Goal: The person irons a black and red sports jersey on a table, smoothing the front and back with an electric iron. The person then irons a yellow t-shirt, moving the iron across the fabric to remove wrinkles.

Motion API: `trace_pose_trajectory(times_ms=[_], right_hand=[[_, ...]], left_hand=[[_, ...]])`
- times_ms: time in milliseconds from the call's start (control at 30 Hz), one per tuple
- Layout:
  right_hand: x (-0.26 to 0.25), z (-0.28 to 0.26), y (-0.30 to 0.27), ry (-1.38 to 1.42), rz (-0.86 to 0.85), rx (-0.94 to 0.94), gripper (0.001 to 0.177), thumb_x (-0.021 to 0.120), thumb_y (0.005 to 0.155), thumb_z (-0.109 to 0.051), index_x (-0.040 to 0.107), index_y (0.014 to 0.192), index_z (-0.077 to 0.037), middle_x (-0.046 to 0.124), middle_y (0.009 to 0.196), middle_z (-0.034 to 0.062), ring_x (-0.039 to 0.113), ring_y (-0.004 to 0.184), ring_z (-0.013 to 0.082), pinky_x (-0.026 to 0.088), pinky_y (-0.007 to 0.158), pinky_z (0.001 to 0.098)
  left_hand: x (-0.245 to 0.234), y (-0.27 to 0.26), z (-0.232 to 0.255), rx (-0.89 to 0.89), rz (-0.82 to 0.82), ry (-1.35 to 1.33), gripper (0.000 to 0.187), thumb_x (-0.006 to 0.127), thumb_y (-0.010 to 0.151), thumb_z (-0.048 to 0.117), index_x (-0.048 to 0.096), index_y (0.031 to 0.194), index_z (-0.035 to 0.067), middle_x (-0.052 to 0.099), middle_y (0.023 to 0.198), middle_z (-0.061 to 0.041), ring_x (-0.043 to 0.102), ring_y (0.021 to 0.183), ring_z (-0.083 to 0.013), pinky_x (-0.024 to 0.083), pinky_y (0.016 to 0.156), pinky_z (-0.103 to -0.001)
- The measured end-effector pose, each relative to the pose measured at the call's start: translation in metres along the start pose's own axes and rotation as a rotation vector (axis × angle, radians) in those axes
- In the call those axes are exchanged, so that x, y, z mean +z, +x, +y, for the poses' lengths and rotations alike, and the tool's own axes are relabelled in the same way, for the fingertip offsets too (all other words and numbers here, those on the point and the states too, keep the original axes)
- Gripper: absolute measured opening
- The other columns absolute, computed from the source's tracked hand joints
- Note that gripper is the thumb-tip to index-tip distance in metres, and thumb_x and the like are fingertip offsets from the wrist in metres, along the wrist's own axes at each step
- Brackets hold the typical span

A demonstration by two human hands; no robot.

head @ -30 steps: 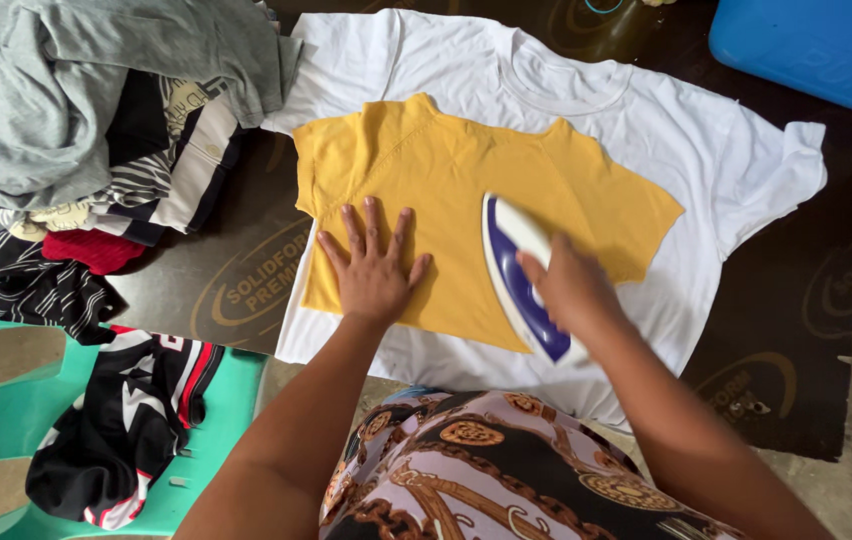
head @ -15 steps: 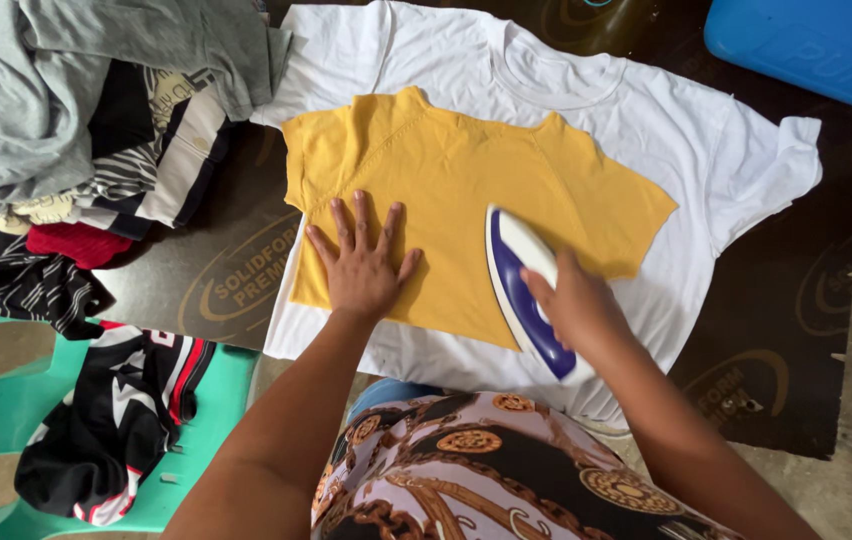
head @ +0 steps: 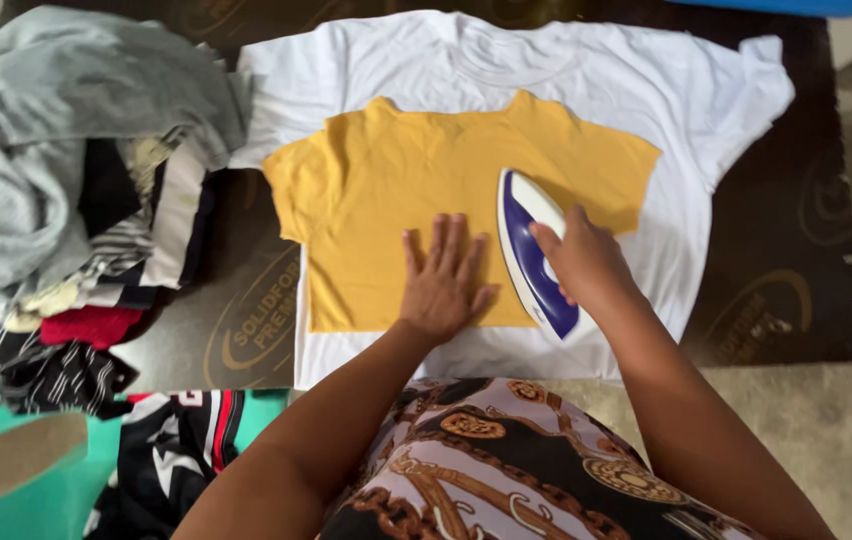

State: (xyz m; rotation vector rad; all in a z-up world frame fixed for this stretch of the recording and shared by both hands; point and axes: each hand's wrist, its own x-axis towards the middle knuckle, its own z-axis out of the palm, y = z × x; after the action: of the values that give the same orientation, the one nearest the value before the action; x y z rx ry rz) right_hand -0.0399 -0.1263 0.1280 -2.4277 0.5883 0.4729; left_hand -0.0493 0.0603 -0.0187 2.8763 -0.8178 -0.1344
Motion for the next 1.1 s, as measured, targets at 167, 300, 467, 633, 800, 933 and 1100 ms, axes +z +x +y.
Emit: trace_pose_trajectory(times_ms=[167, 300, 467, 633, 800, 933, 1100], right_hand=[[-0.018, 0.055, -0.042, 0.013, 0.011, 0.251, 0.052, 0.058, 0.099, -0.046, 0.052, 0.126, -0.002, 0.071, 0.073, 0.0184, 0.067, 0.049, 0.0269, 0.055, 0.046, 0.0403], [-0.023, 0.07, -0.044, 0.028, 0.032, 0.301, 0.052, 0.059, 0.099, -0.047, 0.052, 0.12, 0.0, 0.069, 0.071, 0.0172, 0.065, 0.048, 0.0248, 0.054, 0.043, 0.0387], [-0.026, 0.061, -0.003, 0.061, 0.066, 0.211, 0.052, 0.062, 0.099, -0.044, 0.055, 0.115, 0.005, 0.066, 0.069, 0.0142, 0.065, 0.049, 0.0233, 0.053, 0.043, 0.0365], [-0.019, 0.062, -0.004, 0.067, -0.023, 0.159, 0.052, 0.063, 0.096, -0.044, 0.052, 0.12, 0.001, 0.065, 0.065, 0.013, 0.062, 0.046, 0.024, 0.052, 0.04, 0.0379], [0.013, 0.045, -0.029, -0.022, -0.19, 0.015, 0.047, 0.064, 0.095, -0.045, 0.056, 0.114, -0.003, 0.065, 0.061, 0.0134, 0.062, 0.044, 0.0238, 0.052, 0.041, 0.0378], [0.023, 0.002, 0.001, -0.069, -0.192, -0.095, 0.049, 0.065, 0.096, -0.043, 0.054, 0.11, 0.002, 0.064, 0.061, 0.0134, 0.063, 0.043, 0.0252, 0.052, 0.042, 0.0398], [0.025, -0.055, 0.052, -0.012, -0.123, -0.12, 0.047, 0.063, 0.098, -0.041, 0.053, 0.108, 0.004, 0.063, 0.063, 0.0132, 0.062, 0.044, 0.0234, 0.053, 0.042, 0.0406]], left_hand=[[-0.016, 0.01, 0.019, 0.134, -0.068, -0.06, 0.073, 0.025, 0.099, 0.067, 0.016, 0.162, 0.031, 0.0, 0.169, -0.016, -0.007, 0.153, -0.0421, -0.008, 0.113, -0.076], [-0.019, 0.006, 0.016, 0.145, 0.012, -0.052, 0.071, 0.029, 0.099, 0.066, 0.022, 0.162, 0.032, 0.004, 0.169, -0.017, -0.002, 0.155, -0.0438, -0.004, 0.113, -0.078], [-0.017, 0.004, 0.016, 0.141, 0.023, -0.058, 0.071, 0.033, 0.1, 0.065, 0.023, 0.162, 0.032, 0.007, 0.17, -0.018, 0.0, 0.155, -0.044, -0.003, 0.113, -0.078], [-0.013, 0.0, 0.012, 0.093, 0.02, -0.057, 0.07, 0.028, 0.1, 0.066, 0.022, 0.162, 0.034, 0.004, 0.17, -0.018, -0.003, 0.156, -0.0426, -0.004, 0.117, -0.074], [-0.012, -0.02, -0.034, -0.103, 0.016, -0.045, 0.071, 0.023, 0.1, 0.068, 0.019, 0.162, 0.035, 0.002, 0.17, -0.018, -0.004, 0.155, -0.0409, -0.006, 0.116, -0.072], [-0.014, -0.043, -0.08, -0.273, 0.106, 0.006, 0.071, 0.028, 0.101, 0.067, 0.023, 0.163, 0.033, 0.006, 0.17, -0.019, 0.001, 0.157, -0.0383, -0.002, 0.117, -0.073], [-0.016, -0.06, -0.11, -0.352, 0.17, -0.017, 0.071, 0.042, 0.1, 0.061, 0.03, 0.162, 0.028, 0.012, 0.17, -0.016, 0.008, 0.156, -0.0395, 0.006, 0.118, -0.072]])
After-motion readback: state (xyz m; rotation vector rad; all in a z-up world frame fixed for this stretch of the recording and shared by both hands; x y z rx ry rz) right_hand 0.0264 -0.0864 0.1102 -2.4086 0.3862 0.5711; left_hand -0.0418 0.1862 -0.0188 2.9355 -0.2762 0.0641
